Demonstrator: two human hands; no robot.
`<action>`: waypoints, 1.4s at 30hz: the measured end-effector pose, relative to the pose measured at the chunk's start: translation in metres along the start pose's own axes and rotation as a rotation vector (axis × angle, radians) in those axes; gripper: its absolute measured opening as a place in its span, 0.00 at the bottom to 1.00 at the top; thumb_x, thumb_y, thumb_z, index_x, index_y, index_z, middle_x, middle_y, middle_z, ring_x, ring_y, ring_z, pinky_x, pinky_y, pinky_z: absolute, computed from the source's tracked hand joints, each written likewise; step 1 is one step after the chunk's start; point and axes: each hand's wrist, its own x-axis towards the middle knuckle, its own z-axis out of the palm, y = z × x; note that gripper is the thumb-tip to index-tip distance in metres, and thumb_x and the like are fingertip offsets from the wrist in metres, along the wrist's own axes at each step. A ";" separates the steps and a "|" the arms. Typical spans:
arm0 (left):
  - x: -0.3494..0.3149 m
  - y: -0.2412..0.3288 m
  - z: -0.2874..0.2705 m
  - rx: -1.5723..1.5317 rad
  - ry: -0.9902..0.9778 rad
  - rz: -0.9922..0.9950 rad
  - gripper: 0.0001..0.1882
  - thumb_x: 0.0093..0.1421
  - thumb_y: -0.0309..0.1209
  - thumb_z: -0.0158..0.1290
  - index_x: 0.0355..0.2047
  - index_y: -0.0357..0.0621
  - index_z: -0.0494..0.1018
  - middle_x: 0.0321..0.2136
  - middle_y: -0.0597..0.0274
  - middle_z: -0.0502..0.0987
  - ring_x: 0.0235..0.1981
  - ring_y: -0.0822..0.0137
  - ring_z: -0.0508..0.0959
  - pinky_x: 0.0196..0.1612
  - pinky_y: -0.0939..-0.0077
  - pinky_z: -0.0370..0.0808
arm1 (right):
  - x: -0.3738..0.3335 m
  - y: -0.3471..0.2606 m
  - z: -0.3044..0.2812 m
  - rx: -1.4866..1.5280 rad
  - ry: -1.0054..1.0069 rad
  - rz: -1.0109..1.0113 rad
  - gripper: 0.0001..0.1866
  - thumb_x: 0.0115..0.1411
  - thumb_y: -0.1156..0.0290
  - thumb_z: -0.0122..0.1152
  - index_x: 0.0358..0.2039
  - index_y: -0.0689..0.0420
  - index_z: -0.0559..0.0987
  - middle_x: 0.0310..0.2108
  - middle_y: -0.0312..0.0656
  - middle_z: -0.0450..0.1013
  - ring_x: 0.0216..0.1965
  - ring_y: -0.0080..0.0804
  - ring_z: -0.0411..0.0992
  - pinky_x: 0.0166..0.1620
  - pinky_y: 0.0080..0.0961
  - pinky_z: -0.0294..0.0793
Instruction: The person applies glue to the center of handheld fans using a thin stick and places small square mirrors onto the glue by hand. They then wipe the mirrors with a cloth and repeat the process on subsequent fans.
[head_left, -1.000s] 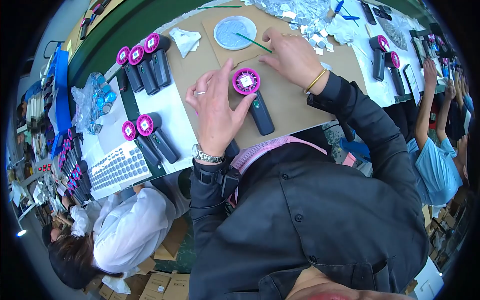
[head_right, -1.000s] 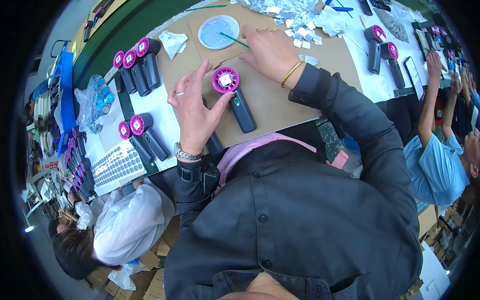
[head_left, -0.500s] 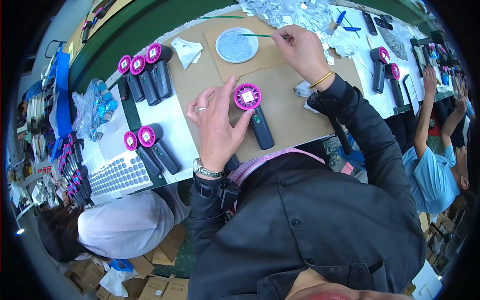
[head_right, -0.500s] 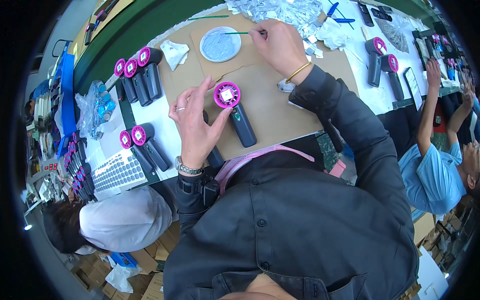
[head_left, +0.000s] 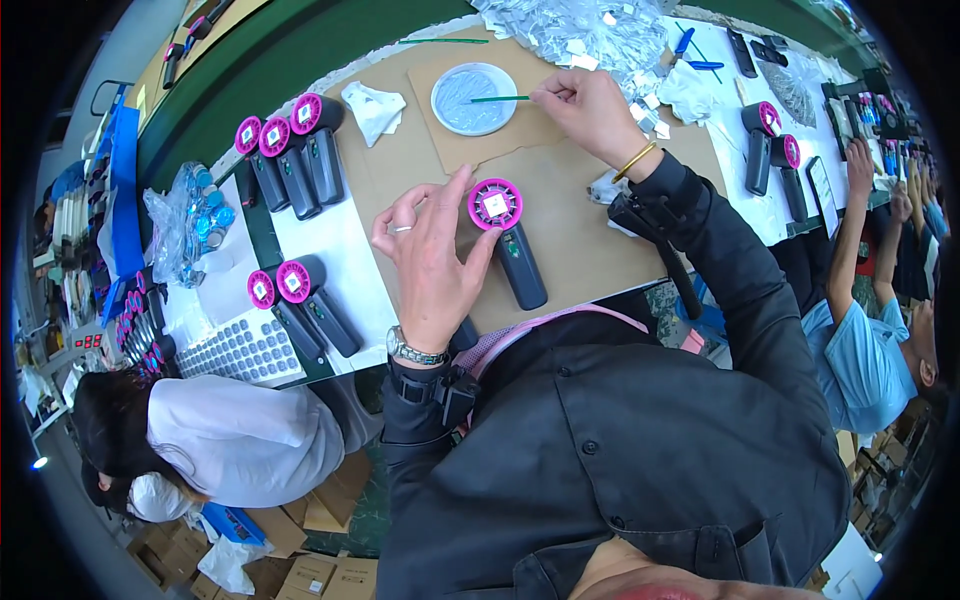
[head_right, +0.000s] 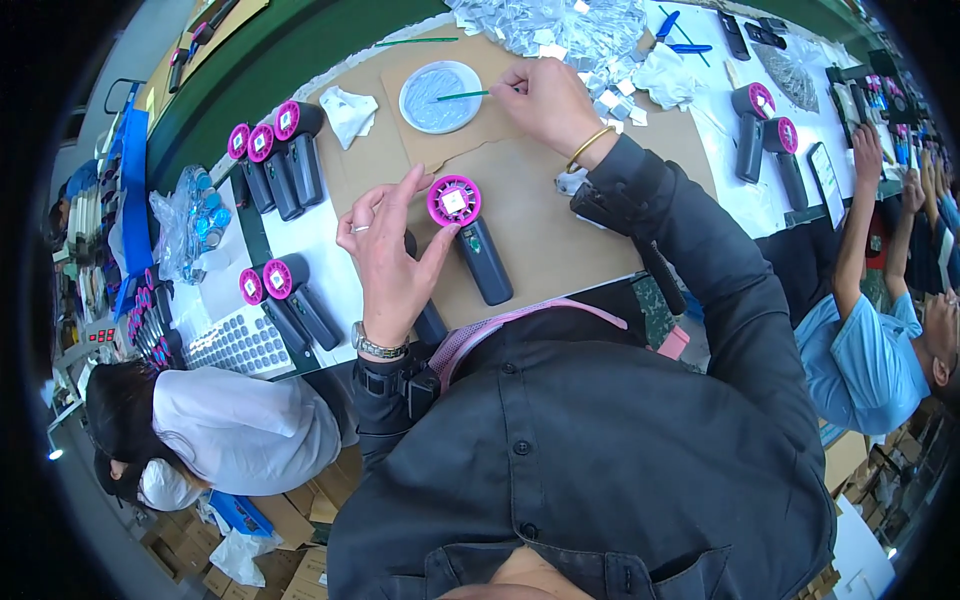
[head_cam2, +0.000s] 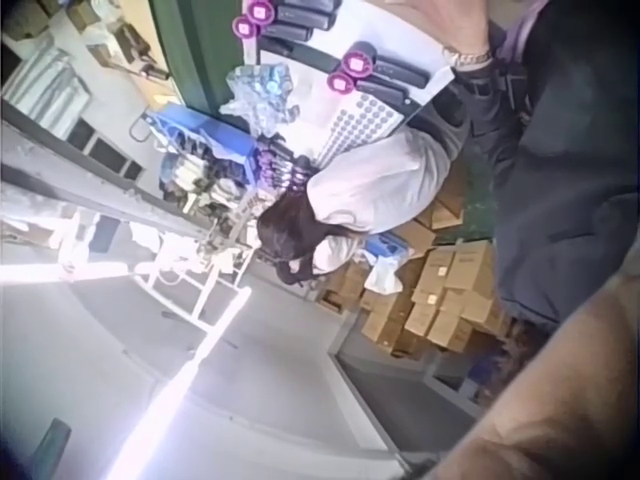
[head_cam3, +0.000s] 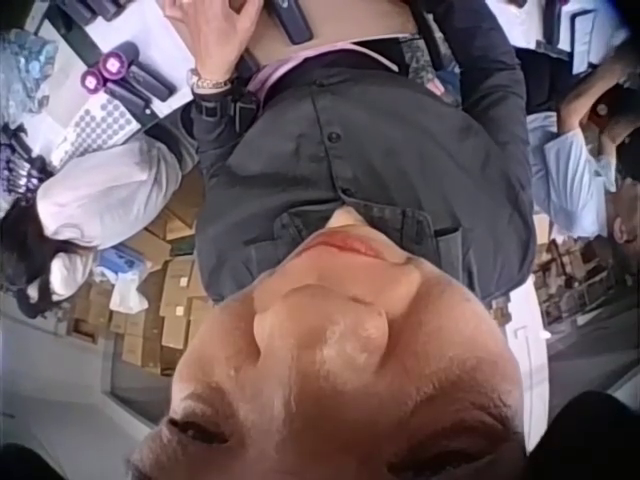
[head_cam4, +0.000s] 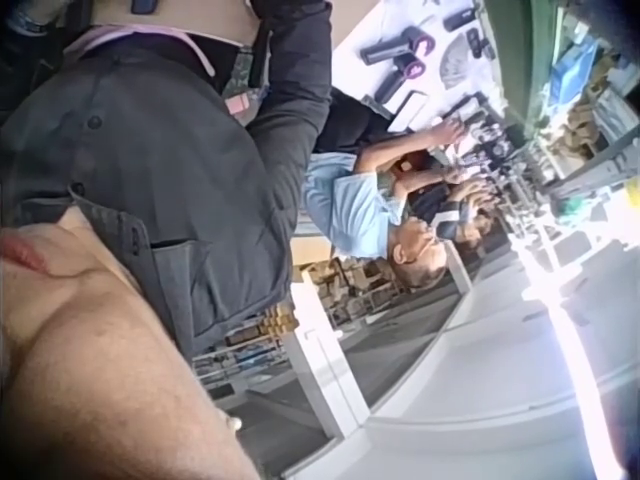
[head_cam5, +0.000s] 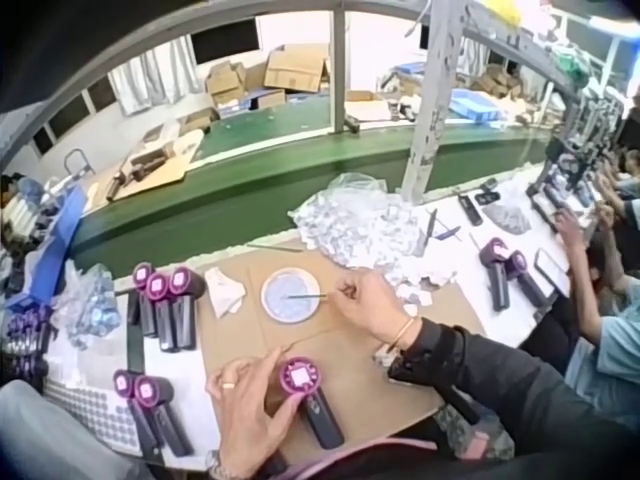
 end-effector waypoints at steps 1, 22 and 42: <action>0.000 0.000 0.000 0.002 0.001 0.001 0.42 0.55 0.34 0.74 0.71 0.51 0.72 0.54 0.65 0.84 0.62 0.58 0.74 0.68 0.50 0.51 | 0.000 0.001 0.001 0.000 0.001 0.000 0.14 0.67 0.65 0.72 0.42 0.65 0.89 0.28 0.42 0.84 0.28 0.23 0.78 0.35 0.26 0.79; 0.000 0.004 0.001 0.027 0.046 0.020 0.42 0.54 0.38 0.75 0.69 0.51 0.74 0.53 0.65 0.84 0.62 0.58 0.74 0.70 0.49 0.51 | -0.021 0.007 -0.030 0.428 -0.081 0.183 0.15 0.71 0.64 0.71 0.46 0.64 0.89 0.36 0.31 0.83 0.34 0.14 0.73 0.39 0.18 0.73; -0.005 0.004 0.002 -0.010 0.072 0.004 0.38 0.56 0.34 0.72 0.68 0.52 0.75 0.55 0.66 0.84 0.63 0.58 0.74 0.71 0.45 0.49 | -0.132 -0.031 -0.063 -0.203 0.123 -0.987 0.17 0.50 0.85 0.77 0.42 0.62 0.86 0.28 0.37 0.75 0.29 0.34 0.73 0.36 0.32 0.74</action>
